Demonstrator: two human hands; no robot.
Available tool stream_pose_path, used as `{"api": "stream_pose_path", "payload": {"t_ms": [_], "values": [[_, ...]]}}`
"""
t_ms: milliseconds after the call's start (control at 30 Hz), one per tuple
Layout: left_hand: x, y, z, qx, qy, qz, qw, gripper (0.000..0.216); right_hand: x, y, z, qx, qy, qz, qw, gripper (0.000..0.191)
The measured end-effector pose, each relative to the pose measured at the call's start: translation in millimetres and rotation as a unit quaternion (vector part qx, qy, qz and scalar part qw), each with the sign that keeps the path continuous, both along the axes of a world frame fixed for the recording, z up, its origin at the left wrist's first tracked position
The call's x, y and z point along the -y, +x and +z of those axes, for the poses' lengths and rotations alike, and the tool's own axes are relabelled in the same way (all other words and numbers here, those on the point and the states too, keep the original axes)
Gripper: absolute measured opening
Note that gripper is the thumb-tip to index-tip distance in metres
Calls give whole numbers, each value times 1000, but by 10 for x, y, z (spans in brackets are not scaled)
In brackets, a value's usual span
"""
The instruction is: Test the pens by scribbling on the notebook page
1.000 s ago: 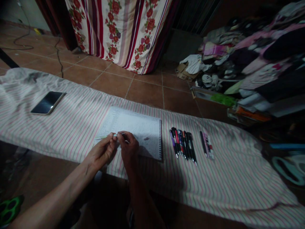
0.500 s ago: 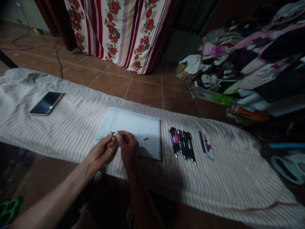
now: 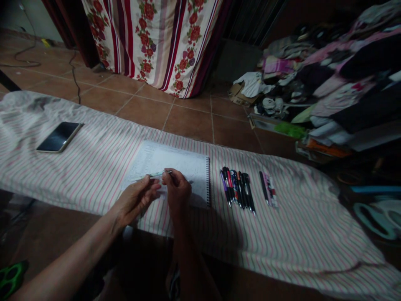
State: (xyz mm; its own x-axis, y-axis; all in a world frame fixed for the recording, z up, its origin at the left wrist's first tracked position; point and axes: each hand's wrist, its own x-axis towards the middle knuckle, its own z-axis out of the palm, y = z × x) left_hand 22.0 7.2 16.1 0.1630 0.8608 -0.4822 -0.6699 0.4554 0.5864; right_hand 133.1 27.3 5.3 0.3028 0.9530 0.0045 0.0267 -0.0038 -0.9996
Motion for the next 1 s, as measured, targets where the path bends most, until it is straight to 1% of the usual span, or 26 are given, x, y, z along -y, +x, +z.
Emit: {"api": "stream_pose_path", "payload": {"t_ms": [33, 67, 100, 133, 200, 233, 267, 300, 333, 367, 433, 500, 567, 700, 800, 867, 933, 1000], "values": [[38, 1, 3, -62, 18, -24, 998, 23, -15, 35, 9, 1, -1, -12, 1000, 23], [76, -1, 4, -138, 61, -45, 988, 28, -27, 66, 16, 1, 0, -21, 1000, 23], [109, -8, 6, -212, 112, -37, 970, 28, -35, 93, 21, 0, 1, -23, 1000, 23], [133, -18, 7, -285, 165, 4, 944, 23, -37, 114, 24, 1, 2, -18, 1000, 23], [148, -52, 10, -408, 258, 85, 872, 11, -30, 139, 23, 5, 5, 6, 1000, 22], [139, -71, 9, -453, 293, 104, 836, 16, -23, 143, 20, 9, 5, 22, 1000, 21], [121, -90, 5, -488, 319, 100, 806, 23, -14, 144, 16, 13, 4, 37, 999, 20], [99, -105, -3, -512, 339, 80, 785, 30, -5, 143, 11, 15, 3, 51, 999, 19], [77, -116, -15, -527, 354, 53, 771, 34, 2, 140, 6, 17, 3, 62, 998, 19], [58, -121, -31, -534, 362, 30, 763, 36, 7, 137, 1, 18, 3, 70, 997, 19], [37, -116, -65, -525, 362, -8, 770, 34, 12, 129, -7, 17, 5, 77, 997, 18], [36, -100, -93, -503, 344, -22, 793, 30, 17, 119, -10, 13, 1, 83, 996, 18], [44, -83, -107, -488, 326, -21, 809, 27, 27, 107, -4, 2, -3, 84, 996, 19], [50, -62, -107, -476, 315, -7, 821, 23, 53, 95, 31, -20, -7, 63, 998, 23], [51, -51, -114, -433, 292, 3, 853, 23, 53, 112, 47, -10, -15, 62, 998, 25], [54, -44, -122, -414, 277, 9, 867, 24, 46, 124, 43, 2, -13, 67, 998, 25], [57, -39, -126, -414, 275, 16, 868, 23, 43, 122, 32, 9, -8, 69, 998, 24], [55, -34, -128, -424, 280, 14, 861, 23, 48, 104, 27, -2, -5, 70, 998, 24]]}}
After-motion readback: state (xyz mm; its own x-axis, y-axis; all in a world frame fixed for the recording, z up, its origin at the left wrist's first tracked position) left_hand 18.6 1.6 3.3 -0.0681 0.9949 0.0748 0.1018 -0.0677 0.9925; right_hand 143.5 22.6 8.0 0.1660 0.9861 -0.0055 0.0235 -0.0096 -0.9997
